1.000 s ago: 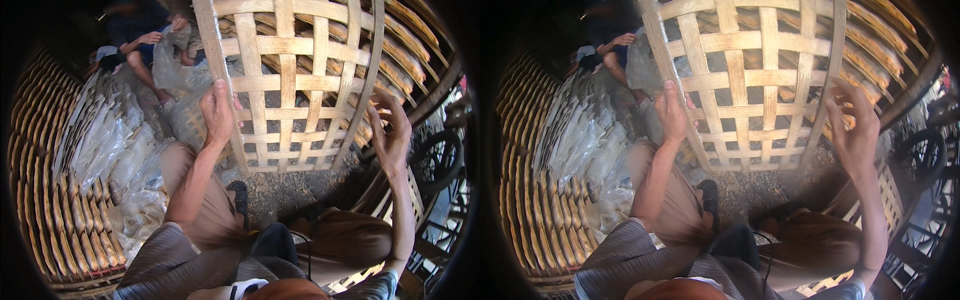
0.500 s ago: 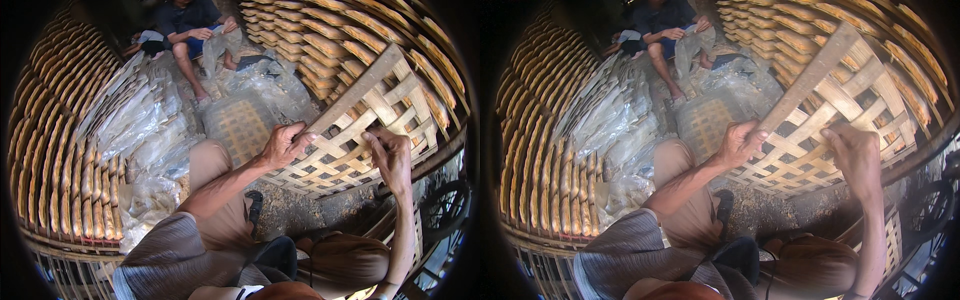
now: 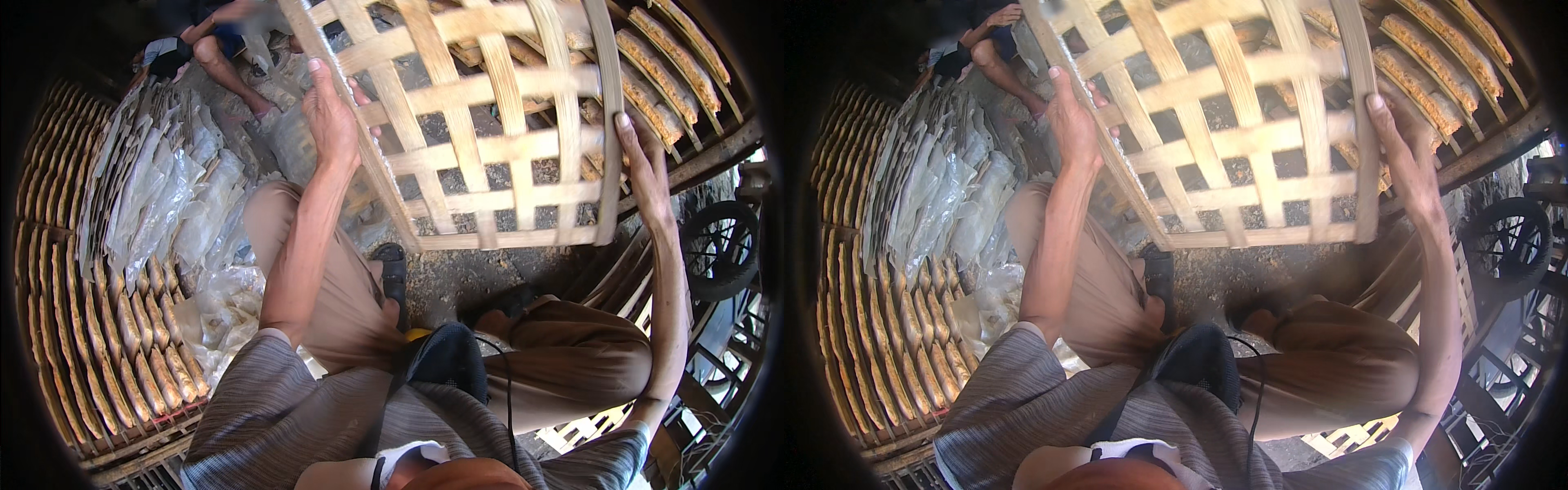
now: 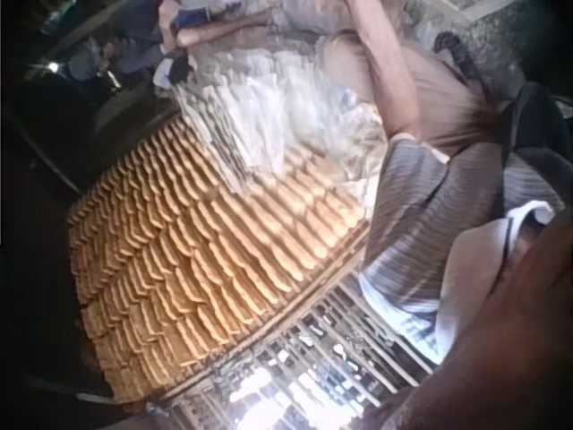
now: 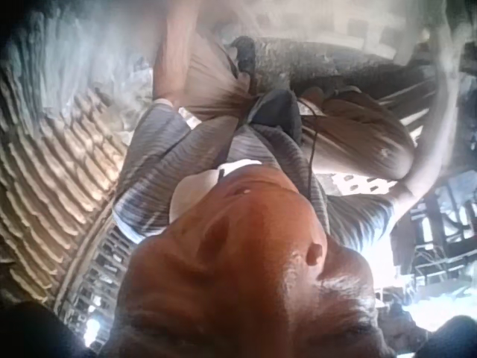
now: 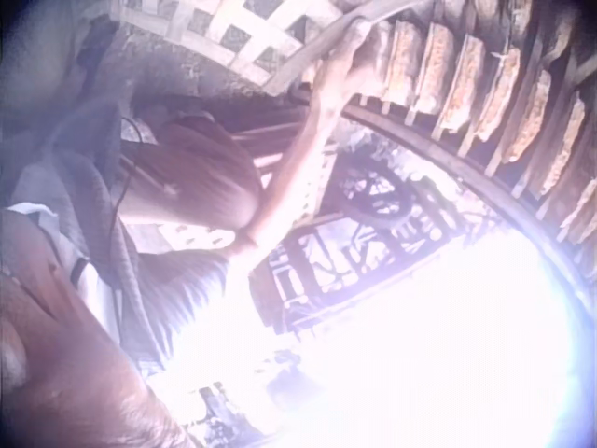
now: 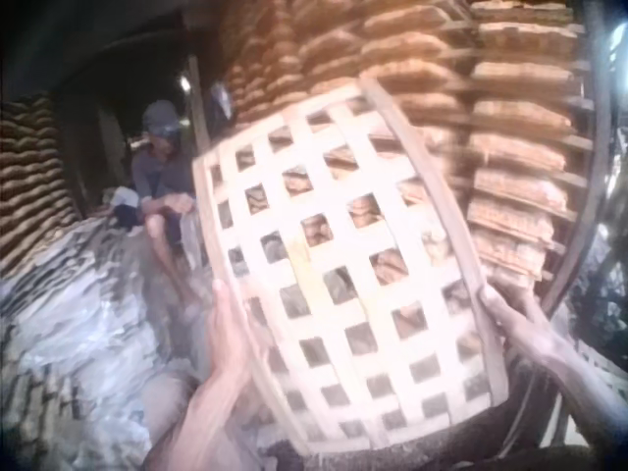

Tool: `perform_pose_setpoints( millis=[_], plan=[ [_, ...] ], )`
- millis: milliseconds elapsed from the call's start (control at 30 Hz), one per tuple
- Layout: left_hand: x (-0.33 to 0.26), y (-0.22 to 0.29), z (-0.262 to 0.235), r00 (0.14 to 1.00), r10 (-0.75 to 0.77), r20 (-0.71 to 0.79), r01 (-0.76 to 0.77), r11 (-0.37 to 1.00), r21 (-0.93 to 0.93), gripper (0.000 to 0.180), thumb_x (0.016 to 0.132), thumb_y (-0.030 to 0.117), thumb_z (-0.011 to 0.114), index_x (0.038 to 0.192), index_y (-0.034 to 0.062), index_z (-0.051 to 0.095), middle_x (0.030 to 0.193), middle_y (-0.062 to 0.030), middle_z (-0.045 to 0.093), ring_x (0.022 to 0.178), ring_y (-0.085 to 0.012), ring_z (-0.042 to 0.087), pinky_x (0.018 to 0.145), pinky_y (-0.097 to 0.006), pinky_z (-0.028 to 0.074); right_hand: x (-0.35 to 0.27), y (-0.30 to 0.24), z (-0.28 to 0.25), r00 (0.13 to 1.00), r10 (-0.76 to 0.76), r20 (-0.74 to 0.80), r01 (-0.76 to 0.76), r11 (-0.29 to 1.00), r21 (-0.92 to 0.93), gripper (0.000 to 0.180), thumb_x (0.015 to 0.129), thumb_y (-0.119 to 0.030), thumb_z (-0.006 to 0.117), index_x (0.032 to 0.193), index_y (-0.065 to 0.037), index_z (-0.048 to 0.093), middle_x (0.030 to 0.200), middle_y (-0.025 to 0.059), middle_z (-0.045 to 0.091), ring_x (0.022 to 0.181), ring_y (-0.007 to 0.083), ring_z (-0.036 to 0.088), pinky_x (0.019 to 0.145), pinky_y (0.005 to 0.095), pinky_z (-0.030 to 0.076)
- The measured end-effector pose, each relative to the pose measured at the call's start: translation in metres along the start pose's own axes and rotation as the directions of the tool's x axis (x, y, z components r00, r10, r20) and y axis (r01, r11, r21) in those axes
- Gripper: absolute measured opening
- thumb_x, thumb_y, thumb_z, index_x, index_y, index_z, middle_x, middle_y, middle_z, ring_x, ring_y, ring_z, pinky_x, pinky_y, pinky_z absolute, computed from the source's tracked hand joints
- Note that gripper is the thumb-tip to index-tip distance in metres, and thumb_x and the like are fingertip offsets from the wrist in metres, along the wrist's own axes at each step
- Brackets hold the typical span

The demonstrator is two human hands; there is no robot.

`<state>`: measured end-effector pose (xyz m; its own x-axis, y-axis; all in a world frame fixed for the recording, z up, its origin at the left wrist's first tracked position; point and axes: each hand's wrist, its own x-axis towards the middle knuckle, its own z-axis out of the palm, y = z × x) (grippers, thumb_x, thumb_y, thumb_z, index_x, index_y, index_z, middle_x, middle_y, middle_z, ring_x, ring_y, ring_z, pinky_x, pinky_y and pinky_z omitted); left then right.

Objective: The person assembles a wooden lattice tray by inserting thin wooden strips into the frame. After completing the assembly, the person places the tray on the floor and covers it with a clear plastic bag.

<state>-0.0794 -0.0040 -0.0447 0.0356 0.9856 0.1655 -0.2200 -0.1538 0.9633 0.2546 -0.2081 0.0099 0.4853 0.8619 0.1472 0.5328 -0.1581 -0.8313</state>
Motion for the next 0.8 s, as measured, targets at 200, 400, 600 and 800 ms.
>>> perform_pose_setpoints(
  millis=[200,400,600,800],
  plan=[
    [0.013,-0.013,-0.001,0.996,-0.062,-0.061,0.052,0.988,-0.149,0.058,0.108,0.060,0.037,0.106,0.0053,0.055,0.087,-0.0070,0.059,0.070,-0.0224,0.066,0.047,-0.035,0.057,0.000,-0.022,0.005,0.995,-0.008,0.096,-0.004,0.992,0.128,0.063,0.106,-0.044,0.058,0.134,0.012,0.056,0.091,0.0116,0.068,0.063,0.0141,0.068,0.040,0.0232,0.051],
    [0.016,-0.009,-0.013,0.994,-0.052,0.097,0.048,0.998,0.040,0.047,0.110,0.048,0.039,0.111,0.0032,0.052,0.090,-0.0094,0.063,0.065,-0.0214,0.067,0.046,-0.033,0.058,0.007,-0.028,0.002,0.991,-0.036,0.126,0.003,0.968,0.251,0.055,0.110,-0.039,0.052,0.137,0.009,0.054,0.091,0.0117,0.067,0.059,0.0142,0.067,0.039,0.0221,0.050],
    [0.004,0.007,-0.017,1.000,-0.027,-0.008,0.028,0.986,0.167,0.037,0.110,0.034,0.044,0.136,0.0111,0.059,0.097,-0.0101,0.068,0.069,-0.0186,0.067,0.053,-0.032,0.058,-0.005,-0.047,0.001,0.983,-0.046,0.179,-0.018,0.939,0.342,0.053,0.111,-0.021,0.046,0.159,-0.002,0.036,0.117,0.0150,0.067,0.093,0.0164,0.069,0.059,0.0272,0.063],
    [0.023,0.011,-0.052,0.942,-0.073,0.327,0.072,0.997,0.015,0.068,0.108,0.060,0.030,0.140,0.0095,0.062,0.119,-0.0197,0.070,0.088,-0.0215,0.070,0.064,-0.032,0.060,0.006,-0.049,-0.026,0.875,-0.295,0.385,-0.022,0.769,0.639,0.055,0.101,-0.035,0.052,0.145,-0.002,0.054,0.129,0.0160,0.064,0.116,0.0280,0.064,0.082,0.0407,0.064]
  ],
)
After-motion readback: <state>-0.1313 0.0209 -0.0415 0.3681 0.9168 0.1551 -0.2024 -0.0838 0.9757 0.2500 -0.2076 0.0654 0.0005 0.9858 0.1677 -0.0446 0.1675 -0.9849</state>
